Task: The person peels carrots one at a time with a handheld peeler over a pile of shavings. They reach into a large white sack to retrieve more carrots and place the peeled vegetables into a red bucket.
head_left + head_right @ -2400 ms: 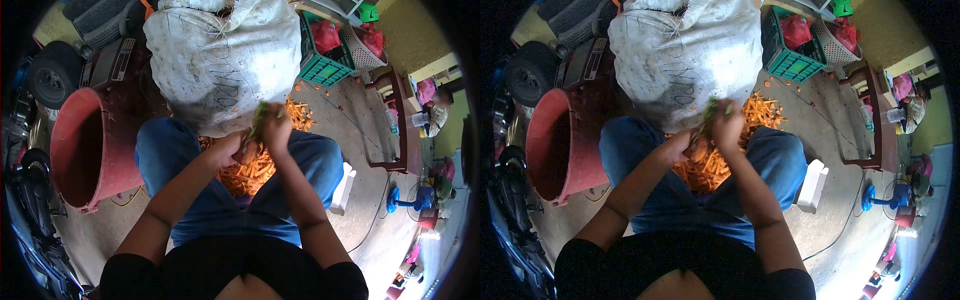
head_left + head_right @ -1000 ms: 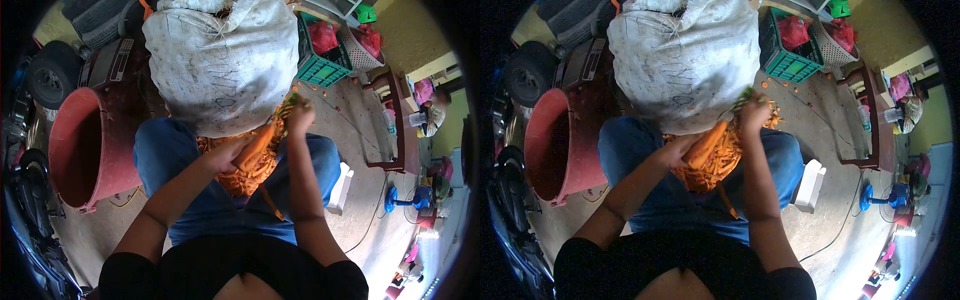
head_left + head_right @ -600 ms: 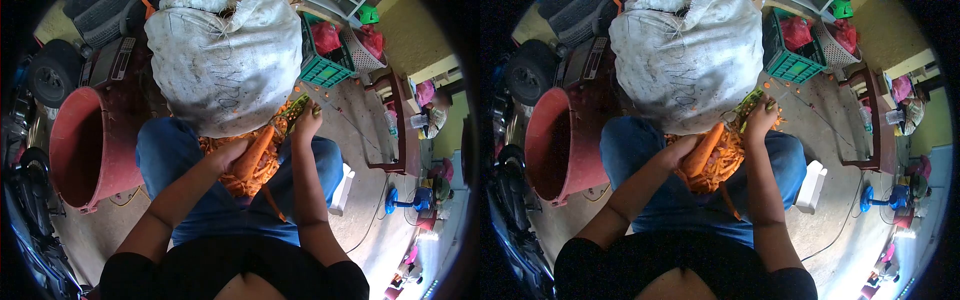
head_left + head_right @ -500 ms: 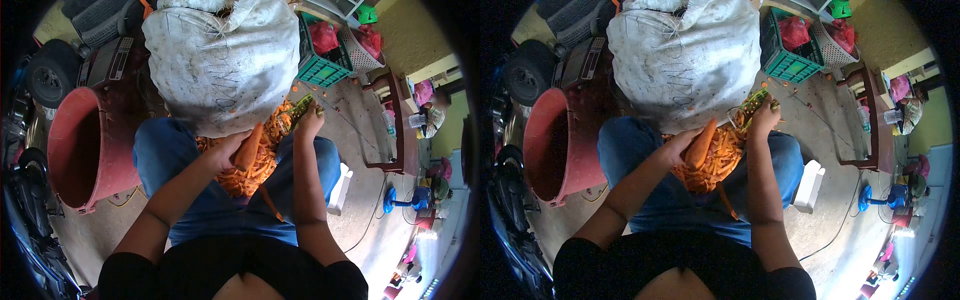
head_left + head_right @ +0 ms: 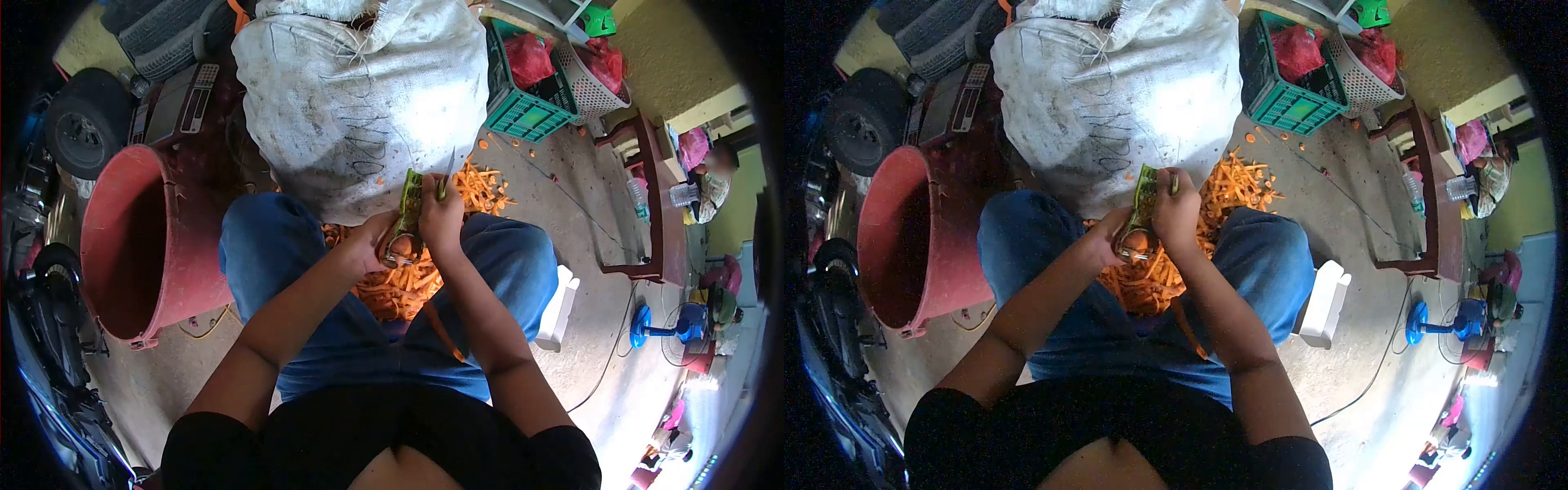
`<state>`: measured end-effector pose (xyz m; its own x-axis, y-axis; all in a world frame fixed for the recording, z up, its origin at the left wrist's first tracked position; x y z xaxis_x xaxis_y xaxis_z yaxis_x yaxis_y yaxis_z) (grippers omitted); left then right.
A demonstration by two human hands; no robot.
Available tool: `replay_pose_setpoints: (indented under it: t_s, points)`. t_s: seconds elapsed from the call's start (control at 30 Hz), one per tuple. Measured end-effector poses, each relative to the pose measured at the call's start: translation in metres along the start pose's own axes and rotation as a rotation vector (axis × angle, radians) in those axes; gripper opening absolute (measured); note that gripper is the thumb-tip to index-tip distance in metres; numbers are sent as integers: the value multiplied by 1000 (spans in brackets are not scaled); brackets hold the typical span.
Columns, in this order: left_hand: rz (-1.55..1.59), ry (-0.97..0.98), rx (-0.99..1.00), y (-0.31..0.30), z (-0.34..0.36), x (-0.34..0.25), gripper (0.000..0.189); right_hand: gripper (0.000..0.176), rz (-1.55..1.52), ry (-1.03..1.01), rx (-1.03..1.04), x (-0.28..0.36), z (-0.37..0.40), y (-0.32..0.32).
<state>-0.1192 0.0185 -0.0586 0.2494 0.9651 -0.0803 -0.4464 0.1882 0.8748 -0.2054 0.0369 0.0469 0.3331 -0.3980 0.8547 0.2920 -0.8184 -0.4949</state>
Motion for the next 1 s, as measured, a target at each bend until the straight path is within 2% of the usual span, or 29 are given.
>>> replay_pose_setpoints:
  t_s: [0.03, 0.1, 0.13, 0.17, 0.2, 0.23, 0.27, 0.3, 0.37, 0.4, 0.47, 0.53, 0.6, 0.63, 0.67, 0.7, 0.73, 0.77, 0.8, 0.83, 0.87, 0.93, 0.97, 1.0]
  points:
    - [-1, 1, 0, 4, 4, 0, 26, 20, -1, -1, 0, -4, -5, -1]
    - [-104, -78, 58, 27, 18, 14, 27, 20, 114, -9, -221, -19, -24, -32]
    - [-106, -83, 60, 38, 26, 20, 27, 21, 223, 102, -239, -38, -41, -46]
    - [-284, -97, 1, 41, 34, 28, 32, 20, 351, 184, -391, -66, -55, -66]
    - [-464, -108, -60, 39, 38, 32, 37, 22, 317, 97, -464, -56, -58, -85]
    - [-272, -224, -19, 37, 35, 47, 38, 23, 200, 183, -418, -67, -62, -89]
    - [-270, -224, -15, 35, 32, 46, 38, 25, 88, 267, -368, -76, -62, -88]
    - [-239, -108, -99, 27, 26, 32, 37, 25, 95, 263, -365, -66, -56, -90]
    - [-208, 82, -193, 23, 24, 4, 33, 27, -160, 234, -210, -45, -41, -65]
    - [-201, 87, -195, 19, 21, 0, 33, 26, -190, 9, -191, -31, -38, -54]
    - [-164, 142, -204, 2, 12, -9, 29, 23, -253, 149, -32, -14, -16, -29]
    - [-188, 155, -183, 3, 12, -11, 26, 25, 44, -77, 26, 6, -8, -10]
    - [19, 58, -51, 15, 14, 1, 26, 24, 11, -85, 41, 10, -4, -6]
    - [20, 60, -52, 5, 11, -2, 26, 24, 61, -46, 39, 8, -6, -7]
    - [-57, -7, 123, 6, 5, 2, 27, 23, 109, -6, 37, 5, -7, -6]
    - [-136, -75, 298, 13, 5, 8, 28, 21, 125, -32, -28, 3, -13, -14]
    - [-139, -78, 296, 24, 12, 11, 28, 22, 100, -99, -159, -2, -22, -28]
    - [-284, -52, 159, 24, 17, 15, 29, 22, 172, 68, -184, -29, -37, -39]
    - [-428, -27, 23, 25, 24, 16, 31, 23, 167, 89, -294, -33, -46, -60]
    - [-571, 65, 209, 52, 35, 13, 33, 24, 241, 124, -408, -46, -54, -78]
    - [-575, 59, 212, 55, 33, 15, 33, 23, 271, 89, -489, -53, -57, -92]
    - [-195, 34, -95, 30, 25, 10, 34, 25, 63, 130, -408, -54, -56, -94]
    - [-191, 34, -91, 31, 23, 9, 34, 25, 68, 128, -407, -49, -47, -91]
    - [-172, 70, -142, 27, 21, 2, 33, 23, -87, 151, -273, -42, -36, -69]
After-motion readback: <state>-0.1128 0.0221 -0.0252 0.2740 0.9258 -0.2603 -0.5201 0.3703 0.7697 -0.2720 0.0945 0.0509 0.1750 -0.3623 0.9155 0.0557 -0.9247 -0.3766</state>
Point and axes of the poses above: each hand's wrist, its own z-axis away from the middle knuckle, its own y-axis out of the palm, x = y × z, the point moved 10 cm from there along -z, towards the middle knuckle, and after that the axes turned 12 degrees about z, right-handed, at the moved point
